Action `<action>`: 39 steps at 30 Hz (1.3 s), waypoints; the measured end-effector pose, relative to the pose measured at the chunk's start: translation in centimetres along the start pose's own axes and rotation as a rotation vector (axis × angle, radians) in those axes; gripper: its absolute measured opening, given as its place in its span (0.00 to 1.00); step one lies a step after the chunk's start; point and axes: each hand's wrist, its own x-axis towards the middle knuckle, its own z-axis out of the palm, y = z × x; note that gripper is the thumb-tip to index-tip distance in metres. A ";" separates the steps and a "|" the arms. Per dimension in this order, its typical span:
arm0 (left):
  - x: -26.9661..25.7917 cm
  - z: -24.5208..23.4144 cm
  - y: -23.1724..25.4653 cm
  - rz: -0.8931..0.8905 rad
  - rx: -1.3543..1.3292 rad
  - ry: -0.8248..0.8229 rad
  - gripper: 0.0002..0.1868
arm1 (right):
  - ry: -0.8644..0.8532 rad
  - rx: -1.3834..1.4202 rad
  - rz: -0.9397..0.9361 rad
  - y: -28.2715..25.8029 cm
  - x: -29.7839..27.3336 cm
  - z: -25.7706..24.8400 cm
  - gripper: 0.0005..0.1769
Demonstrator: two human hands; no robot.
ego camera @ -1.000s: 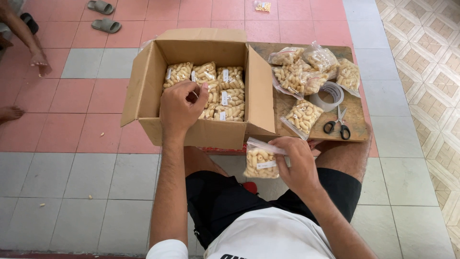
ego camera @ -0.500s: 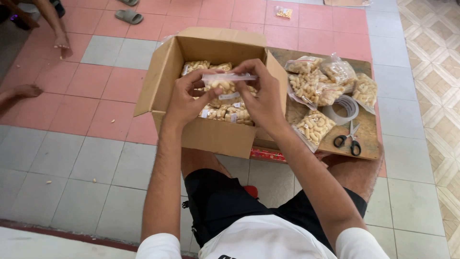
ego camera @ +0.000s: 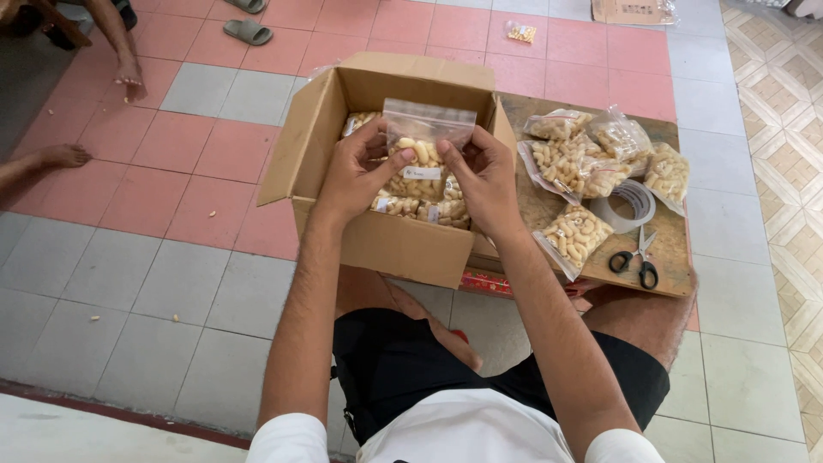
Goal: The person picks up small plastic bags containing snack food from a wooden table and places them into a cardboard box. They handle each bag individually, arranging them in organized rows inside the box.
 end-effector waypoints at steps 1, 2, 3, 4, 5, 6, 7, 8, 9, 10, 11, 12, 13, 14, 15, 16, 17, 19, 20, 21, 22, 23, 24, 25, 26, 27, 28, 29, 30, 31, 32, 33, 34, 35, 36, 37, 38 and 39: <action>0.0 0.0 0.0 -0.003 0.002 0.003 0.12 | -0.003 0.002 0.003 -0.2 0.0 0.2 0.07; -0.1 -0.1 0.1 0.000 -0.005 -0.001 0.11 | -0.003 -0.018 -0.009 -0.3 -0.1 0.3 0.07; 0.0 0.0 0.1 0.004 -0.013 -0.007 0.10 | -0.001 -0.041 -0.022 -0.5 0.0 0.4 0.07; -0.1 0.0 0.1 0.003 -0.014 -0.005 0.10 | -0.003 -0.041 -0.021 -0.5 -0.1 0.5 0.07; 0.0 -0.1 0.0 0.002 -0.037 0.002 0.11 | -0.002 -0.047 -0.021 -0.6 -0.1 0.5 0.07; 0.0 -0.1 0.0 0.001 -0.061 0.009 0.12 | -0.001 -0.052 -0.022 -0.6 -0.1 0.5 0.07; 0.0 0.0 0.4 0.001 -0.061 0.011 0.12 | -0.003 -0.051 -0.021 -0.9 -0.2 0.6 0.07; -0.1 0.1 0.9 0.000 -0.055 0.028 0.09 | -0.002 -0.060 -0.025 -1.3 -0.2 0.6 0.07; -0.1 0.3 1.3 0.000 -0.050 0.043 0.08 | 0.001 -0.070 -0.030 -1.6 -0.3 0.6 0.08; -0.1 0.3 1.6 -0.001 -0.050 0.042 0.08 | 0.001 -0.069 -0.029 -1.4 -0.3 0.7 0.08; -0.1 0.3 1.8 0.000 -0.053 0.054 0.08 | 0.002 -0.075 -0.038 -1.2 -0.3 0.6 0.08; -0.1 0.4 2.1 0.000 -0.056 0.066 0.08 | 0.002 -0.081 -0.047 -1.0 -0.3 0.6 0.08; -0.1 0.2 1.1 0.001 -0.056 0.065 0.08 | 0.004 -0.082 -0.048 -1.1 -0.3 0.5 0.08; 0.0 0.0 0.1 0.003 -0.056 0.086 0.07 | 0.002 -0.092 -0.041 -1.3 -0.4 0.4 0.09; 0.2 -0.3 -0.8 0.007 -0.054 0.110 0.07 | -0.002 -0.101 -0.037 -1.4 -0.3 0.4 0.11; 0.3 -0.7 -1.6 0.010 -0.053 0.111 0.07 | -0.003 -0.100 -0.039 -1.2 -0.2 0.4 0.11; 0.4 -1.0 -2.4 0.009 -0.040 0.113 0.07 | -0.002 -0.101 -0.035 -0.9 -0.3 0.3 0.11; 0.4 -1.2 -3.1 0.006 -0.029 0.116 0.07 | -0.001 -0.104 -0.028 -0.6 -0.3 0.2 0.12; 0.4 -1.2 -3.0 0.020 -0.024 0.119 0.08 | -0.002 -0.121 -0.039 -0.7 -0.4 0.2 0.12; 0.4 -1.1 -2.9 0.034 -0.019 0.123 0.09 | -0.004 -0.140 -0.050 -0.7 -0.4 0.1 0.12; 0.3 -1.1 -3.0 0.033 -0.022 0.125 0.09 | -0.007 -0.142 -0.049 -0.8 -0.6 0.1 0.12; 0.4 -1.1 -3.0 0.043 -0.017 0.122 0.09 | -0.010 -0.151 -0.051 -0.8 -0.6 0.1 0.12; 0.5 -1.1 -3.0 0.053 -0.012 0.118 0.09 | -0.013 -0.161 -0.054 -0.9 -0.7 0.1 0.12; 0.5 -1.0 -3.0 0.057 -0.012 0.121 0.09 | -0.016 -0.162 -0.058 -0.9 -0.8 0.1 0.12; 0.5 -0.9 -3.0 0.084 0.002 0.126 0.08 | -0.017 -0.144 -0.058 -0.9 -0.8 0.1 0.11; 0.7 -0.9 -3.0 0.113 0.017 0.130 0.08 | -0.017 -0.126 -0.059 -0.9 -0.7 0.1 0.10; 0.7 -0.7 -2.7 0.119 0.018 0.132 0.08 | -0.019 -0.126 -0.065 -0.8 -0.5 0.1 0.10; 0.6 -0.5 -2.5 0.100 -0.002 0.146 0.07 | -0.021 -0.118 -0.075 -0.7 -0.4 0.0 0.07; 0.6 -0.3 -2.3 0.081 -0.022 0.160 0.08 | -0.023 -0.110 -0.086 -0.6 -0.3 -0.1 0.08; 0.5 -0.3 -2.1 0.083 -0.022 0.164 0.08 | -0.026 -0.110 -0.088 -0.4 -0.4 -0.3 0.08; 0.4 -0.3 -1.9 0.057 -0.062 0.142 0.14 | -0.031 -0.105 -0.101 -0.1 -0.5 -0.4 0.12; 0.4 -0.4 -1.7 0.031 -0.101 0.118 0.22 | -0.034 -0.099 -0.113 0.2 -0.6 -0.5 0.18; 0.6 -0.2 -1.1 0.033 -0.100 0.119 0.22 | -0.035 -0.098 -0.115 0.2 -0.2 -0.5 0.18; 0.3 0.1 -0.6 0.038 -0.098 0.130 0.23 | -0.050 -0.146 -0.126 0.2 -0.3 -0.5 0.14; -0.1 0.3 -0.1 0.042 -0.097 0.142 0.24 | -0.065 -0.193 -0.137 0.2 -0.5 -0.5 0.11; -0.1 0.3 -0.3 0.040 -0.094 0.147 0.24 | -0.070 -0.190 -0.135 -0.1 -0.5 -0.5 0.11; -0.1 0.3 -0.4 0.036 -0.082 0.159 0.23 | -0.088 -0.206 -0.134 -0.5 -0.5 -0.4 0.03; 0.0 0.2 -0.4 0.035 -0.068 0.168 0.22 | -0.104 -0.222 -0.137 -1.0 -0.5 -0.3 0.10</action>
